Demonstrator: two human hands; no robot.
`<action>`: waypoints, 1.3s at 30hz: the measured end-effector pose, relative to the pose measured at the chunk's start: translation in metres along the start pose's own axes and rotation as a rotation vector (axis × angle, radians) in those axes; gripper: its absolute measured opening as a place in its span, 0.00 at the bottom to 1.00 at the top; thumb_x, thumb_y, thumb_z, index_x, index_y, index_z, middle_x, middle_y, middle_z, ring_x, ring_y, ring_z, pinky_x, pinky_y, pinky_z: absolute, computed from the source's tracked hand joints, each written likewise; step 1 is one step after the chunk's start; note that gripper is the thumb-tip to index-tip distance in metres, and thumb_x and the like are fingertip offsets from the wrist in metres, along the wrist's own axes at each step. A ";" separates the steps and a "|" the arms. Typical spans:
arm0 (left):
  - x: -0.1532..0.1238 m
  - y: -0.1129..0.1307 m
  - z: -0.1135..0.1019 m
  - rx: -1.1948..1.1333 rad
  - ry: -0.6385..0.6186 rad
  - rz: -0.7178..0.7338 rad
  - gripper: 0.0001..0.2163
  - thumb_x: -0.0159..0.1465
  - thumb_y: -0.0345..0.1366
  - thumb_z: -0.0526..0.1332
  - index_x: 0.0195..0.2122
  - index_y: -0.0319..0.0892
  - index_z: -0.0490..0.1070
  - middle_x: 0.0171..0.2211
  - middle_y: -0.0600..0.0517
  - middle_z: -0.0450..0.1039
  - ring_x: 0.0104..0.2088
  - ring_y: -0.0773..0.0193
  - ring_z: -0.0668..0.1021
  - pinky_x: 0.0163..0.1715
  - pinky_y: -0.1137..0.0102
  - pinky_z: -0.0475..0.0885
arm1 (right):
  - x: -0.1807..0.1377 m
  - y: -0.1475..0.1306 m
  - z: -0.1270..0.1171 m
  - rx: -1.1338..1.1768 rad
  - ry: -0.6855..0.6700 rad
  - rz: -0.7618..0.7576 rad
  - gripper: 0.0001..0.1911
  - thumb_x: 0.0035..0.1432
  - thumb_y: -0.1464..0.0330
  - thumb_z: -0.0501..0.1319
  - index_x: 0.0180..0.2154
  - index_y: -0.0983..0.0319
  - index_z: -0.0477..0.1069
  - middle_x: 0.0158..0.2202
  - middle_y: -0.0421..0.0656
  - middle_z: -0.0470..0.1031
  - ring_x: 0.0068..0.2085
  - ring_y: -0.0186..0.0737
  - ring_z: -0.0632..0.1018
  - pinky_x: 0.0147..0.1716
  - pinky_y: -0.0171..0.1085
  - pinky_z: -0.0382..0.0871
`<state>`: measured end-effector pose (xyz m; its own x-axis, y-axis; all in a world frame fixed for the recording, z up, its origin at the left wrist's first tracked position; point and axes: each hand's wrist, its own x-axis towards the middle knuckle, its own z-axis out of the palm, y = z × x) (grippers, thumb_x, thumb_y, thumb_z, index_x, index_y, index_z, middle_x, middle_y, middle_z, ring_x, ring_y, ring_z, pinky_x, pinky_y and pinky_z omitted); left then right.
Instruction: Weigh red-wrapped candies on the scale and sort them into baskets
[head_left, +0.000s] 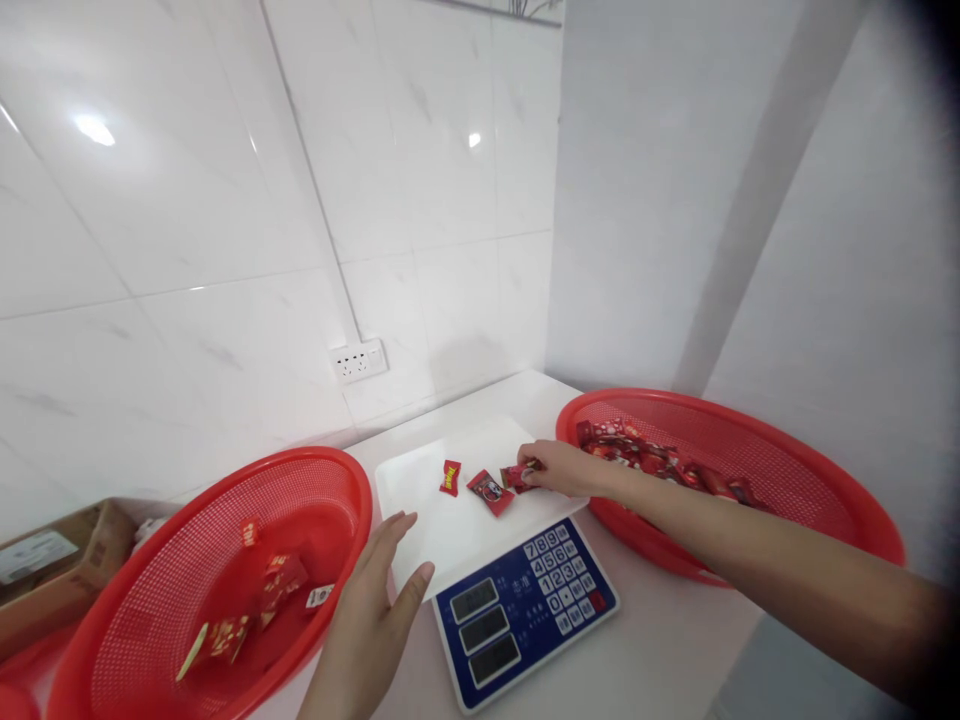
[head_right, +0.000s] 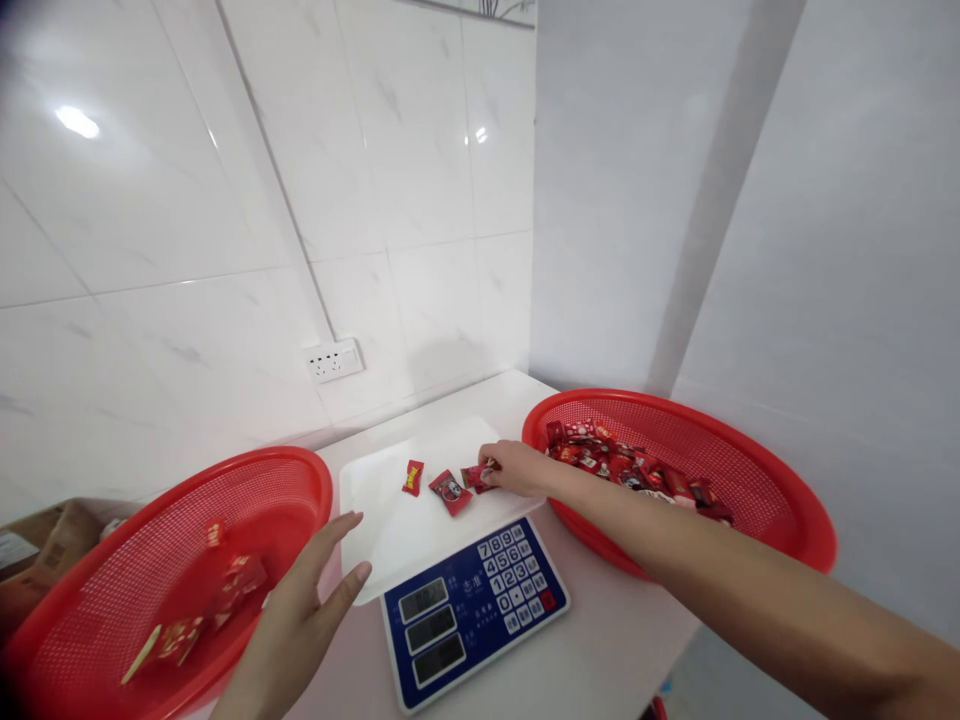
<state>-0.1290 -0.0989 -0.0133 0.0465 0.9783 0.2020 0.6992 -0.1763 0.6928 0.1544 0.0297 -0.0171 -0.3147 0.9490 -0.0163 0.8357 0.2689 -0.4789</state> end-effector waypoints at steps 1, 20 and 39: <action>0.000 0.000 0.000 0.003 -0.005 -0.002 0.21 0.61 0.46 0.52 0.54 0.46 0.63 0.59 0.46 0.61 0.60 0.55 0.61 0.57 0.54 0.57 | -0.001 -0.001 0.001 0.000 0.013 -0.001 0.07 0.47 0.69 0.61 0.32 0.59 0.71 0.35 0.44 0.76 0.36 0.45 0.75 0.33 0.36 0.65; 0.005 -0.006 0.009 0.047 0.008 0.089 0.20 0.60 0.46 0.53 0.53 0.46 0.64 0.55 0.48 0.66 0.57 0.55 0.66 0.56 0.55 0.60 | -0.055 0.034 -0.066 0.027 0.183 0.103 0.05 0.52 0.68 0.56 0.31 0.60 0.71 0.33 0.44 0.76 0.36 0.43 0.75 0.35 0.38 0.66; 0.016 -0.044 0.015 0.029 0.176 0.222 0.19 0.58 0.43 0.56 0.50 0.49 0.66 0.52 0.51 0.70 0.54 0.53 0.70 0.53 0.57 0.66 | -0.059 0.089 -0.065 0.031 0.154 0.216 0.16 0.52 0.72 0.57 0.44 0.60 0.71 0.45 0.45 0.75 0.46 0.45 0.74 0.47 0.40 0.65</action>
<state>-0.1489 -0.0741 -0.0509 0.0779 0.8813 0.4660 0.7056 -0.3790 0.5988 0.2768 0.0085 -0.0020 -0.0563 0.9983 0.0114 0.8612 0.0543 -0.5053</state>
